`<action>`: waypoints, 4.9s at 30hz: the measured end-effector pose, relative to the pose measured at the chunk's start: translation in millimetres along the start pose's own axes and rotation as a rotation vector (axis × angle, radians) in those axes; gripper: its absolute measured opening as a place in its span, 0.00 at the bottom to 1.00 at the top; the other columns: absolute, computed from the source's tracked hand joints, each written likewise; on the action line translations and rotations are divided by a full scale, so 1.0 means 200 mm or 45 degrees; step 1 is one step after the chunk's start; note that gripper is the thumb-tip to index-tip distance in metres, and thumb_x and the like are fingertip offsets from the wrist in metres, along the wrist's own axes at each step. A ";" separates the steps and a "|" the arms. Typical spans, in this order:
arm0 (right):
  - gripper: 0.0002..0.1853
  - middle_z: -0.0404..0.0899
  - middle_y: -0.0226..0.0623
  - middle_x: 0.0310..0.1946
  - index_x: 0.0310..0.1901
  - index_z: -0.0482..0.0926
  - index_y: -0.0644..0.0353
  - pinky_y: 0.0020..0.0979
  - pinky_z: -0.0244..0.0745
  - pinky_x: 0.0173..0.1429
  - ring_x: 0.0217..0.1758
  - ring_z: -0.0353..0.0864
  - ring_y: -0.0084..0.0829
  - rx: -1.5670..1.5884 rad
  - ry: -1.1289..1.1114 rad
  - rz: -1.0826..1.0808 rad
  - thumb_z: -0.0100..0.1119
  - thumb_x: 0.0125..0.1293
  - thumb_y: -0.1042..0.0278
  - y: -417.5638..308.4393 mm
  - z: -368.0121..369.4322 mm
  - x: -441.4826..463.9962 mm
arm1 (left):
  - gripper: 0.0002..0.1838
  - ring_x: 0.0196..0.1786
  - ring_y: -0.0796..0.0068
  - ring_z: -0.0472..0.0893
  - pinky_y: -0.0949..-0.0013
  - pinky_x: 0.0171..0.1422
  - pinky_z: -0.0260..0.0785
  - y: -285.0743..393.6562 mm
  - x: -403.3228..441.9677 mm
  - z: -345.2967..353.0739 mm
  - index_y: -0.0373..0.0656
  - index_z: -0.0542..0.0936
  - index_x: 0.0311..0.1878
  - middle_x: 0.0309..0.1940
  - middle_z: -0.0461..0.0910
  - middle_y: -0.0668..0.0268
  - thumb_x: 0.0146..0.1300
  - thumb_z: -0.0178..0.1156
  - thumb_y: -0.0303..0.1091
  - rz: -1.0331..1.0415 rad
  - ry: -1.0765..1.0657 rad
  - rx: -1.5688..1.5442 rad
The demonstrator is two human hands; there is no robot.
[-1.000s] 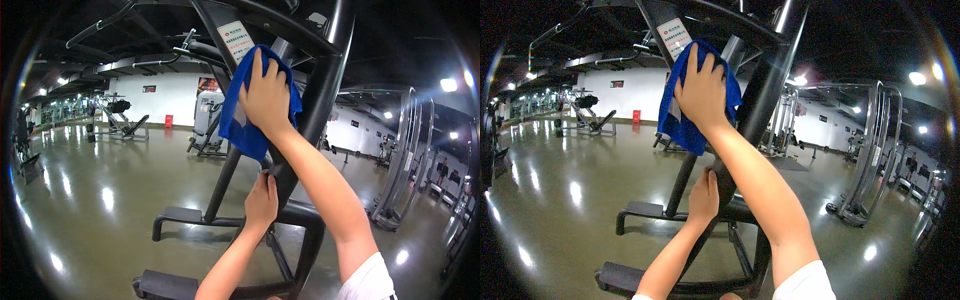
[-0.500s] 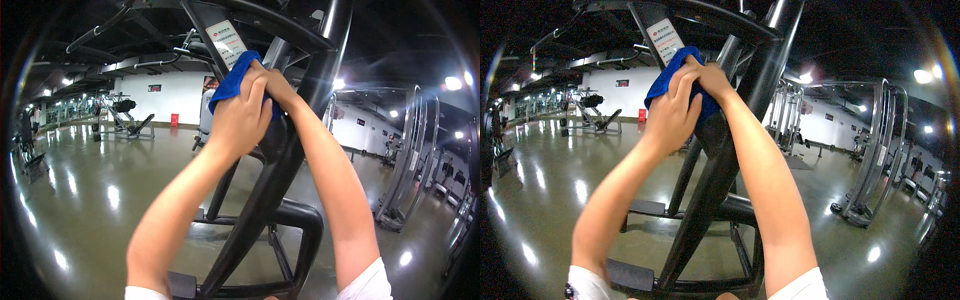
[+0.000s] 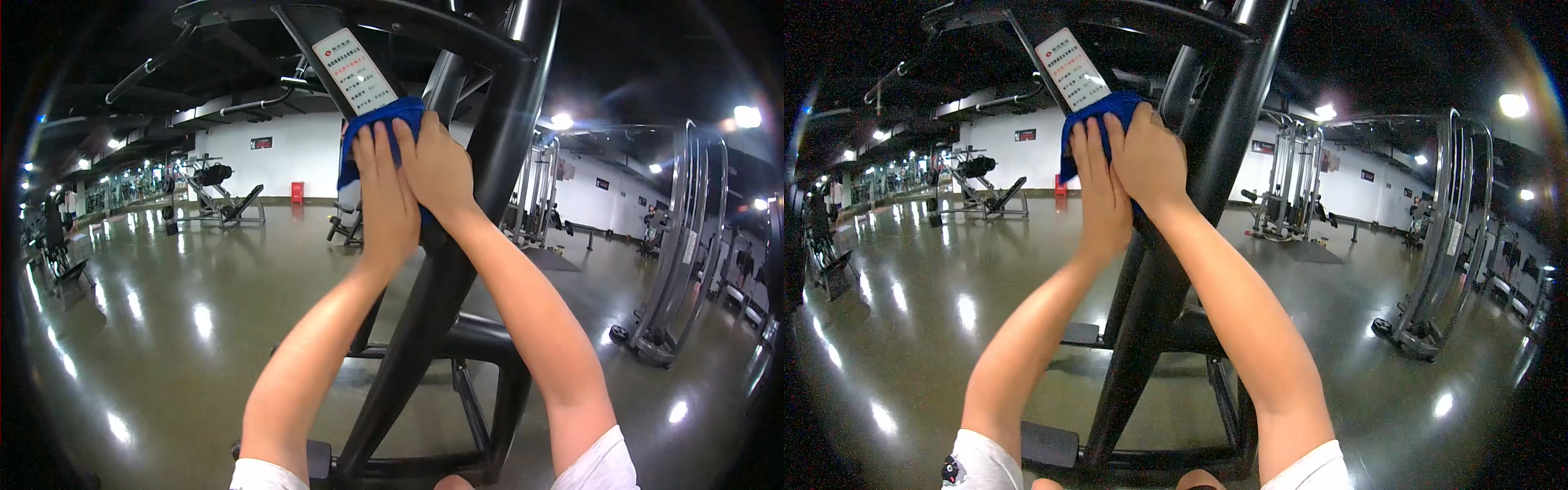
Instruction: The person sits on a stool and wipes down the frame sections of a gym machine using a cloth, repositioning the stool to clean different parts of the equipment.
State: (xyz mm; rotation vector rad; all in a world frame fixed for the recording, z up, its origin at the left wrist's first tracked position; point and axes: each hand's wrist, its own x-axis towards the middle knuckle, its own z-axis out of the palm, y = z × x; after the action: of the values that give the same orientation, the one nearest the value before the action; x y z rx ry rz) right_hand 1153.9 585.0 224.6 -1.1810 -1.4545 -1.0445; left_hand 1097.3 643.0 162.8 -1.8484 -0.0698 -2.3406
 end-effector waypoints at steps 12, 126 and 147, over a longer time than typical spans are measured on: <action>0.32 0.59 0.62 0.59 0.56 0.62 0.77 0.46 0.51 0.69 0.64 0.58 0.56 -0.508 0.191 -0.157 0.57 0.55 0.62 -0.13 0.02 -0.42 | 0.27 0.66 0.63 0.63 0.64 0.67 0.54 0.20 -0.51 -0.10 0.35 0.61 0.64 0.62 0.64 0.55 0.62 0.53 0.30 -0.568 -0.419 -0.824; 0.47 0.68 0.63 0.51 0.57 0.65 0.74 0.46 0.62 0.60 0.54 0.68 0.58 -0.302 -0.166 -0.067 0.67 0.43 0.42 0.14 -0.18 -1.29 | 0.34 0.63 0.49 0.63 0.33 0.65 0.46 0.55 -1.38 -0.71 0.43 0.63 0.63 0.59 0.62 0.43 0.52 0.62 0.41 -0.258 -1.001 0.697; 0.20 0.79 0.53 0.35 0.49 0.75 0.59 0.40 0.74 0.44 0.40 0.79 0.52 0.145 -1.079 0.417 0.40 0.69 0.54 0.72 -0.39 -1.09 | 0.26 0.64 0.62 0.66 0.55 0.68 0.53 0.61 -0.75 -0.37 0.41 0.69 0.58 0.60 0.69 0.61 0.53 0.58 0.31 0.177 -1.049 0.117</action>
State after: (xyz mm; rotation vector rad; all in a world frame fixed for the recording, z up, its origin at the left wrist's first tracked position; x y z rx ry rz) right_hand 1324.6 495.8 31.6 -1.8154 -1.8156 -0.2082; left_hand 1077.5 526.6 -7.4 -2.5230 -0.1331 -1.3285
